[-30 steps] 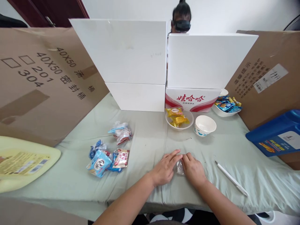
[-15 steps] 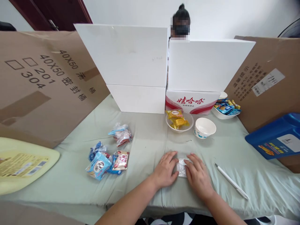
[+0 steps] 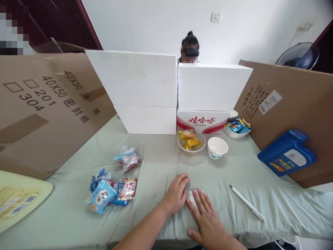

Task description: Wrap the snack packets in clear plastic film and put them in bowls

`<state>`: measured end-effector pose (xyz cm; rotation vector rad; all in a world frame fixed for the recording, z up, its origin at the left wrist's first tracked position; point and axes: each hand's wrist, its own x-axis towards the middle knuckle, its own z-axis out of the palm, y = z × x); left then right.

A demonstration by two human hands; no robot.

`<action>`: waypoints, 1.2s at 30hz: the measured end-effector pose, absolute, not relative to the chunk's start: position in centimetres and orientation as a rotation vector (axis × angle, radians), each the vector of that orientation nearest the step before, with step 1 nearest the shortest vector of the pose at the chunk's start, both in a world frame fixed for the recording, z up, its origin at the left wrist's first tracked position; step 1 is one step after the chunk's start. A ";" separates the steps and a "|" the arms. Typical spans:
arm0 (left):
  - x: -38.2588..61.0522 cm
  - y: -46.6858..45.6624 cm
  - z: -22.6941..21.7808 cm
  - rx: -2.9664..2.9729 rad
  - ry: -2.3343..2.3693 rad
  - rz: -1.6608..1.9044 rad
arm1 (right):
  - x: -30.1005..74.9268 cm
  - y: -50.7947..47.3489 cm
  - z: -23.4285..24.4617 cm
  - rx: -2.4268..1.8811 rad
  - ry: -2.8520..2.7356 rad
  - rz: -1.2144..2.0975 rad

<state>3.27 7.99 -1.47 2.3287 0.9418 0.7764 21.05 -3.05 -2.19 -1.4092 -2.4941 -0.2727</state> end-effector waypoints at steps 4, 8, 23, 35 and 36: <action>3.4 7.9 -1.4 2.379 0.945 0.750 | 21.4 -5.6 -4.0 -1.091 -2.395 -0.521; 3.5 7.8 -1.5 2.424 0.969 0.683 | 24.9 -4.1 -0.9 -0.974 -2.405 -0.239; 3.9 7.6 -0.8 2.381 0.941 0.691 | 34.2 20.6 7.6 -2.279 -2.286 0.368; 2.3 8.2 1.1 2.223 0.871 0.695 | 37.6 18.2 8.0 -2.236 -2.116 0.443; 1.0 8.9 2.5 2.199 0.904 0.737 | 38.5 16.7 7.3 -2.168 -2.028 0.367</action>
